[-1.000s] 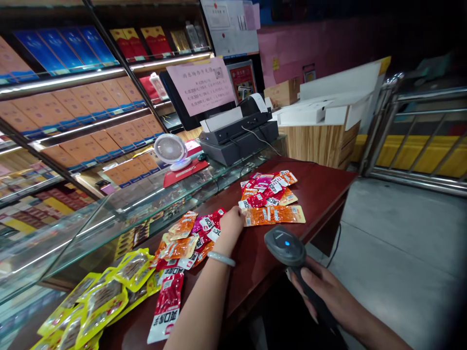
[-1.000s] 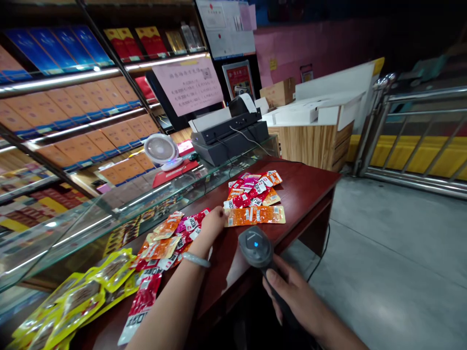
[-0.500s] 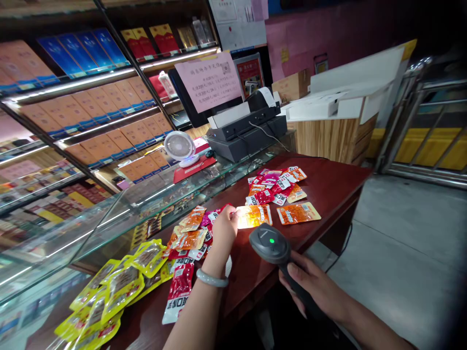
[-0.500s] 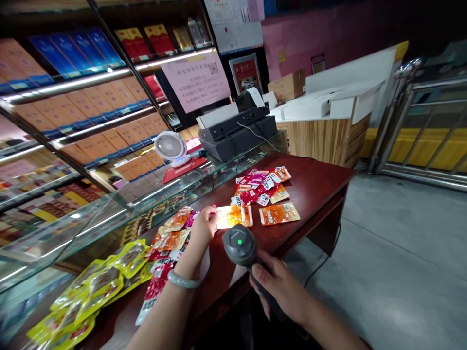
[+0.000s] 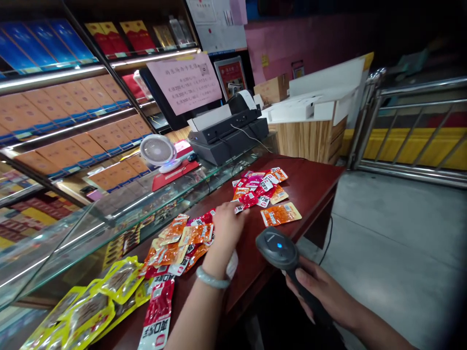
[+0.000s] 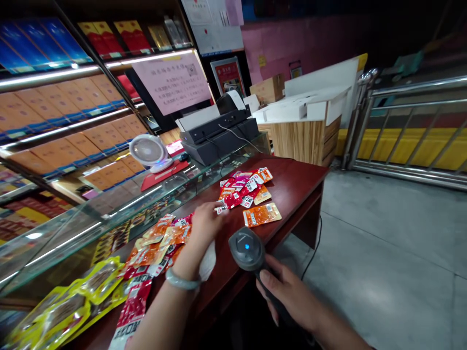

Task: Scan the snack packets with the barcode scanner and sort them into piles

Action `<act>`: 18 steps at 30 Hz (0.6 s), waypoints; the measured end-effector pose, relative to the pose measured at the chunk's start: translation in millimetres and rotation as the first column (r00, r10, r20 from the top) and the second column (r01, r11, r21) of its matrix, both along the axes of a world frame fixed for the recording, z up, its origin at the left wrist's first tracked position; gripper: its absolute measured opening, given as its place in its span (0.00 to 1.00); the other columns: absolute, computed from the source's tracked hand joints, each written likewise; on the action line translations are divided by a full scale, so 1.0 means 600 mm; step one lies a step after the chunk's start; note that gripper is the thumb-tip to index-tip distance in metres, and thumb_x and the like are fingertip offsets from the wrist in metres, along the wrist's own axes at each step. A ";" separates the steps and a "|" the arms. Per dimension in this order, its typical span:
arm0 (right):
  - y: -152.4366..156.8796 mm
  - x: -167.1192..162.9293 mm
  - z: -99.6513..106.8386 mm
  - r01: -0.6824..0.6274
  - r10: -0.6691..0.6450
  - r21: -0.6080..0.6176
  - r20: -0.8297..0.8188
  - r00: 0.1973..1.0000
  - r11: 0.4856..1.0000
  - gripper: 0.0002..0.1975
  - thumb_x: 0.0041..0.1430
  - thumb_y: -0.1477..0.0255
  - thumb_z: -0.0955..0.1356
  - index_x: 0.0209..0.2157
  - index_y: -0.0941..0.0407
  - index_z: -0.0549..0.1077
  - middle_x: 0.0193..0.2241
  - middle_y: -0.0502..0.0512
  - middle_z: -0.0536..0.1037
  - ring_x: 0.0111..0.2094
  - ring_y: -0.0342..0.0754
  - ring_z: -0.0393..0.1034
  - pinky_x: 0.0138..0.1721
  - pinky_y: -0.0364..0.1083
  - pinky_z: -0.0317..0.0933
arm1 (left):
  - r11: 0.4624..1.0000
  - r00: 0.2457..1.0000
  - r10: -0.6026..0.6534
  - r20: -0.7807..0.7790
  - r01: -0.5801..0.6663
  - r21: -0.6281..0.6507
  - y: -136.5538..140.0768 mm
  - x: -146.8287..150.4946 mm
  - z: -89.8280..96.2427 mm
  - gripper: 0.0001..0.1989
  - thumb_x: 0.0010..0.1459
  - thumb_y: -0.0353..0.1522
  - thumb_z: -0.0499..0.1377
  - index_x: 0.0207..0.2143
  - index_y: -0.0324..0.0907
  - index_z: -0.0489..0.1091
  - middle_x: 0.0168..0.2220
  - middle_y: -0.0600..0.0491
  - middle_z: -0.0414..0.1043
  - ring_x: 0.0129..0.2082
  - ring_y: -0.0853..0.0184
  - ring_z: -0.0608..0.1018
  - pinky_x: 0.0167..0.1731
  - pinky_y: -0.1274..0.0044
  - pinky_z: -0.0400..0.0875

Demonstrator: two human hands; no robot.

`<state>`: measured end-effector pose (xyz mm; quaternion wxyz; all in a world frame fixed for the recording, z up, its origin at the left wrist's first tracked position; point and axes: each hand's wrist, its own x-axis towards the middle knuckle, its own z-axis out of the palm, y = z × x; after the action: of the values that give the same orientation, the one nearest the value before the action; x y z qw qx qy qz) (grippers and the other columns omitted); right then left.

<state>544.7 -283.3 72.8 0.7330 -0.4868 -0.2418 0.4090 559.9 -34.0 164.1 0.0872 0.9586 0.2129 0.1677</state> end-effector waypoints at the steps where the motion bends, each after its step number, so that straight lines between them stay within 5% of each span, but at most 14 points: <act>1: -0.006 0.001 0.000 0.015 -0.015 -0.002 0.006 1.000 1.000 0.24 0.61 0.47 0.66 0.38 0.55 0.68 0.21 0.42 0.65 0.14 0.35 0.56 0.15 0.36 0.53 | 0.999 0.998 -0.043 -0.036 0.043 -0.014 -0.021 0.021 -0.015 0.18 0.59 0.45 0.60 0.47 0.47 0.75 0.48 0.48 0.76 0.49 0.57 0.74 0.51 0.69 0.65; 7: -0.040 0.008 0.013 0.107 -0.103 -0.055 0.066 0.992 0.993 0.24 0.61 0.47 0.65 0.35 0.56 0.69 0.21 0.43 0.66 0.14 0.34 0.56 0.16 0.37 0.52 | 0.987 0.965 -0.154 -0.214 0.158 0.000 -0.079 0.083 -0.064 0.29 0.51 0.50 0.64 0.48 0.40 0.72 0.51 0.42 0.72 0.54 0.52 0.71 0.54 0.66 0.62; 13: -0.043 0.019 0.024 0.167 -0.163 -0.106 0.047 0.986 0.980 0.27 0.58 0.44 0.66 0.30 0.56 0.67 0.21 0.43 0.66 0.13 0.34 0.58 0.15 0.36 0.52 | 0.972 0.965 -0.056 -0.258 -0.006 -0.234 -0.029 0.040 -0.041 0.25 0.52 0.41 0.66 0.48 0.43 0.65 0.37 0.50 0.77 0.39 0.60 0.78 0.38 0.75 0.65; 18: -0.023 0.029 0.028 0.199 -0.195 -0.093 0.049 0.980 0.976 0.26 0.58 0.45 0.66 0.29 0.56 0.67 0.21 0.43 0.67 0.13 0.34 0.59 0.15 0.36 0.53 | 0.952 0.984 0.009 -0.180 -0.064 -0.300 0.013 -0.009 -0.039 0.22 0.52 0.39 0.66 0.46 0.44 0.64 0.36 0.51 0.76 0.36 0.63 0.77 0.34 0.77 0.63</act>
<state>561.9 -297.0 89.3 0.7404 -0.5515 -0.1868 0.3359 554.3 -26.0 140.9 0.2117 0.9406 0.2607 0.0490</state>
